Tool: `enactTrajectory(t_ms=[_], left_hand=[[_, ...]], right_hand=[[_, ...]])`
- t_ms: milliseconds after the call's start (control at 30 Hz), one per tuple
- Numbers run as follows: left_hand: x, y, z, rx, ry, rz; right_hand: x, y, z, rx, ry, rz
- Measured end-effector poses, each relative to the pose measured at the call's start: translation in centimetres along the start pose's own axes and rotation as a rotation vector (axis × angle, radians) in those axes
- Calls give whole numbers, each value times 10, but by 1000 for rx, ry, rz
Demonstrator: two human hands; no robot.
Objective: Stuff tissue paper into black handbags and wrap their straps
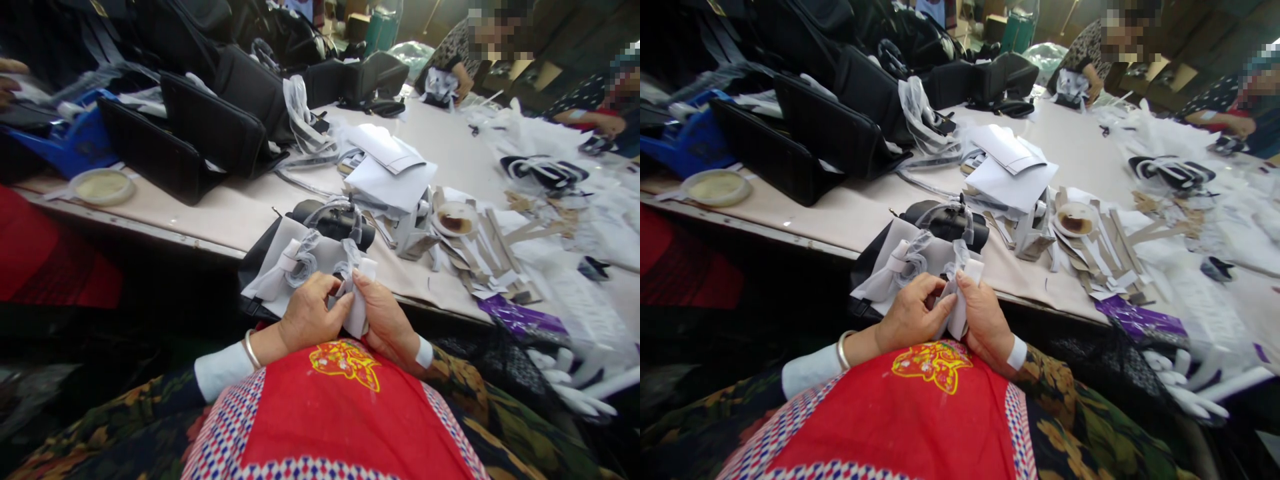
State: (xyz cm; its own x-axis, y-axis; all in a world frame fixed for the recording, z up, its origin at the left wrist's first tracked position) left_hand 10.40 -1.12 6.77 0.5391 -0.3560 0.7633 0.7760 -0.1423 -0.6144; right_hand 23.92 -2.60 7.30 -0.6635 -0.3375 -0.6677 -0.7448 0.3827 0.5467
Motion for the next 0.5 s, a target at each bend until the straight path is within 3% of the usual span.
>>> enactTrajectory(t_ms=[133,200,500], left_hand=[[-12,1,5,155,-134,-30],[-17,1,11,131,-170,-83],[-22,-18,34,-509,-289,-580]], right_hand=[[0,-4,0,-15,-7,-37],[-1,-5,0,-30,7,-50],[-5,-15,-2,-95,59,4]])
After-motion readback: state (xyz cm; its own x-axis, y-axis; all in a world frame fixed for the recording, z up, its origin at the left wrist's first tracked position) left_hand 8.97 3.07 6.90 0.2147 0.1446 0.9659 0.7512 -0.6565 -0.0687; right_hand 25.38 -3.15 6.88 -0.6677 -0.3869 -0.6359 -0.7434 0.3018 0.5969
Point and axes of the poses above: each hand's wrist, its own z-axis towards the middle knuckle, its own y-axis out of the palm, x = y × z, the point moved 1 cm from there along z, towards the middle knuckle, and after that the axes turned 8 degrees about z, right-handed, at the moved point
